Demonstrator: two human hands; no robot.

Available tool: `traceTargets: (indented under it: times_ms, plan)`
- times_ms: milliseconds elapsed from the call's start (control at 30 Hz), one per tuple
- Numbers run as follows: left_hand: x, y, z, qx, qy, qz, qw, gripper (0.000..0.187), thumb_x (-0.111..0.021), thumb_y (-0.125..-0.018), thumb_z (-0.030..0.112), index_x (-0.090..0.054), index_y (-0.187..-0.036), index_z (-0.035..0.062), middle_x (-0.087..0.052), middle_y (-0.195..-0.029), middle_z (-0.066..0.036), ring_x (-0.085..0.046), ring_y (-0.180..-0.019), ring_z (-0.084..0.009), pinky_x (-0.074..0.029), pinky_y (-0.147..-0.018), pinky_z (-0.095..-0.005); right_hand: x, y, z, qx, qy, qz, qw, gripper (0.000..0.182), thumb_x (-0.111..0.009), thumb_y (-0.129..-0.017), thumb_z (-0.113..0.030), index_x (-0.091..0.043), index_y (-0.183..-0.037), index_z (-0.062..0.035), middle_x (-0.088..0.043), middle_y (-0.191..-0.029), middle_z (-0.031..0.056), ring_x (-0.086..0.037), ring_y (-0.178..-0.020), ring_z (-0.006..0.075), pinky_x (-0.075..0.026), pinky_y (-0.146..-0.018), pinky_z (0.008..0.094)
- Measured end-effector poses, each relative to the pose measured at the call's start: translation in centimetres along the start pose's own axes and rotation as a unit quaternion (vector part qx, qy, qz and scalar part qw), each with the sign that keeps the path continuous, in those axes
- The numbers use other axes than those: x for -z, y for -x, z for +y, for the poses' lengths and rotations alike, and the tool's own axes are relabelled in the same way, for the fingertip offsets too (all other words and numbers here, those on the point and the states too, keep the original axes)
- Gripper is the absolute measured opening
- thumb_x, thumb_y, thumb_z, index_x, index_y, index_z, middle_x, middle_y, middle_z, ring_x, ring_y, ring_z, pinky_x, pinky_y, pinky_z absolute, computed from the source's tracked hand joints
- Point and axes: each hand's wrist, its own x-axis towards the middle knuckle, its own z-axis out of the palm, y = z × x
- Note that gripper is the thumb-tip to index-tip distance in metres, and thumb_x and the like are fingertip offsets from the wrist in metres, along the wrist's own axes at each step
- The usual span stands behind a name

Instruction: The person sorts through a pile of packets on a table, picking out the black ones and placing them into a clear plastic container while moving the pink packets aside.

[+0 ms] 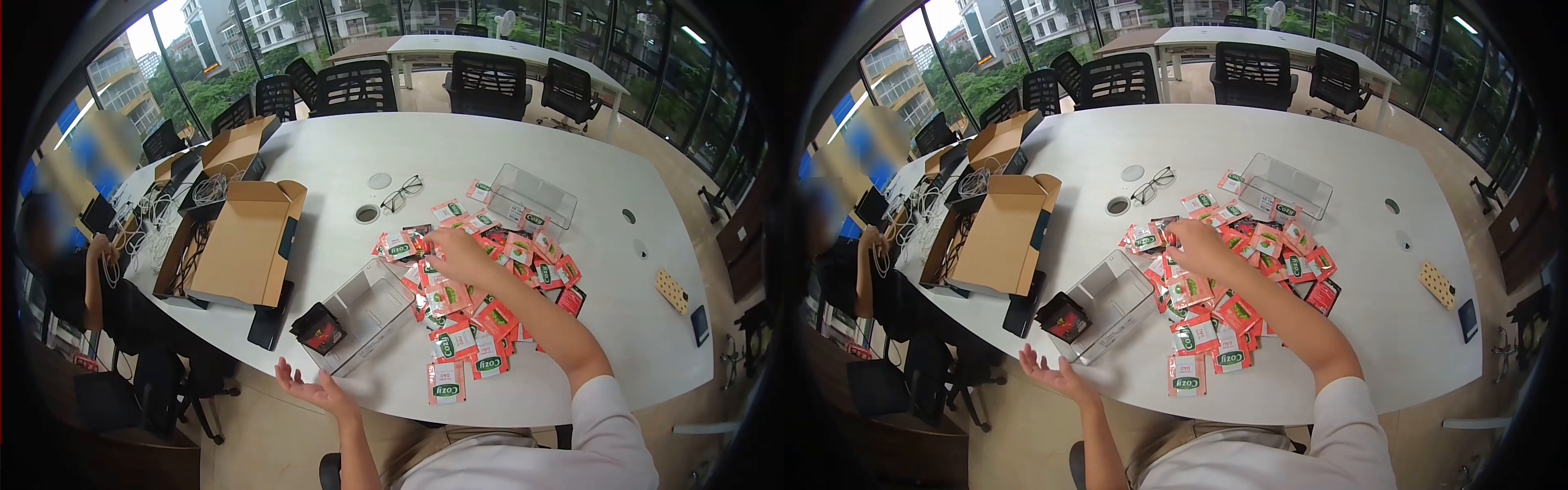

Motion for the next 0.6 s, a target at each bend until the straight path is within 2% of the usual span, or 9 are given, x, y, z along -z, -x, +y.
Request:
traceTargets:
  times_ms: [67,167,267,300,400,500,600]
  plan:
    - [0.0,0.0,0.0,-0.022,-0.026,0.013,0.999,0.08,-0.06,-0.083,0.028,-0.024,-0.15,0.004,-0.034,-0.15,-0.013,-0.03,-0.14,-0.0279,-0.02,-0.115,-0.0472,-1.6,-1.9,1.9,-0.073,0.039,-0.002,0.997,0.034,-0.071,-0.083,-0.026,-0.066,-0.106,-0.0017,-0.069,-0.099,0.0179,-0.064,-0.104,0.0346,-0.05,-0.09,0.0458]
    - [-0.1,0.1,0.2,-0.046,-0.055,0.006,0.997,0.08,-0.06,-0.084,0.034,-0.025,-0.149,0.0026,-0.033,-0.151,-0.013,-0.029,-0.14,-0.0288,-0.019,-0.114,-0.0474,-2.4,-3.6,2.7,-0.143,0.079,-0.027,0.986,0.039,-0.076,-0.079,-0.031,-0.066,-0.104,-0.0038,-0.071,-0.093,0.0154,-0.066,-0.098,0.034,-0.049,-0.086,0.0485]
    - [0.1,0.1,0.0,-0.077,-0.077,-0.003,0.994,0.077,-0.06,-0.086,0.035,-0.026,-0.148,0.0025,-0.033,-0.151,-0.014,-0.029,-0.141,-0.0294,-0.02,-0.113,-0.0473,-3.6,-4.5,3.6,-0.115,0.094,0.004,0.989,0.059,-0.082,-0.072,-0.034,-0.065,-0.119,-0.004,-0.072,-0.088,0.0107,-0.068,-0.092,0.0311,-0.053,-0.079,0.0443]
    - [0.2,0.2,0.1,-0.088,-0.08,-0.004,0.993,0.076,-0.059,-0.086,0.034,-0.027,-0.147,0.0026,-0.033,-0.151,-0.014,-0.029,-0.141,-0.0295,-0.02,-0.113,-0.0473,-3.6,-4.8,3.5,-0.14,0.057,-0.003,0.988,0.065,-0.085,-0.068,-0.033,-0.064,-0.122,-0.0042,-0.073,-0.09,0.0094,-0.069,-0.091,0.0285,-0.052,-0.079,0.0447]
    - [0.4,0.3,-0.3,-0.126,-0.086,-0.012,0.988,0.066,-0.058,-0.088,0.029,-0.032,-0.143,0.003,-0.033,-0.151,-0.015,-0.029,-0.141,-0.0302,-0.02,-0.113,-0.0482,-4.4,-4.8,4.3,-0.149,-0.037,0.015,0.988,0.063,-0.084,-0.067,-0.024,-0.062,-0.123,-0.0057,-0.073,-0.089,0.008,-0.069,-0.09,0.026,-0.052,-0.078,0.0432]
    - [0.3,0.1,-0.5,-0.168,-0.074,-0.004,0.983,0.055,-0.056,-0.089,0.022,-0.037,-0.137,0.0037,-0.034,-0.149,-0.016,-0.03,-0.14,-0.0315,-0.02,-0.114,-0.0497,-4.2,-4.6,4.4,-0.154,-0.025,0.04,0.987,0.063,-0.081,-0.067,-0.017,-0.061,-0.126,-0.0083,-0.072,-0.085,0.006,-0.069,-0.084,0.0227,-0.052,-0.076,0.0402]
    - [0.3,0.2,-0.2,-0.195,-0.07,0.006,0.978,0.046,-0.056,-0.089,0.017,-0.041,-0.13,0.0045,-0.035,-0.146,-0.018,-0.03,-0.14,-0.0335,-0.02,-0.114,-0.0514,-2.8,-4.2,3.8,-0.146,-0.053,0.084,0.984,0.054,-0.079,-0.068,-0.016,-0.065,-0.12,-0.0134,-0.071,-0.082,0.0023,-0.068,-0.086,0.0239,-0.048,-0.081,0.0462]
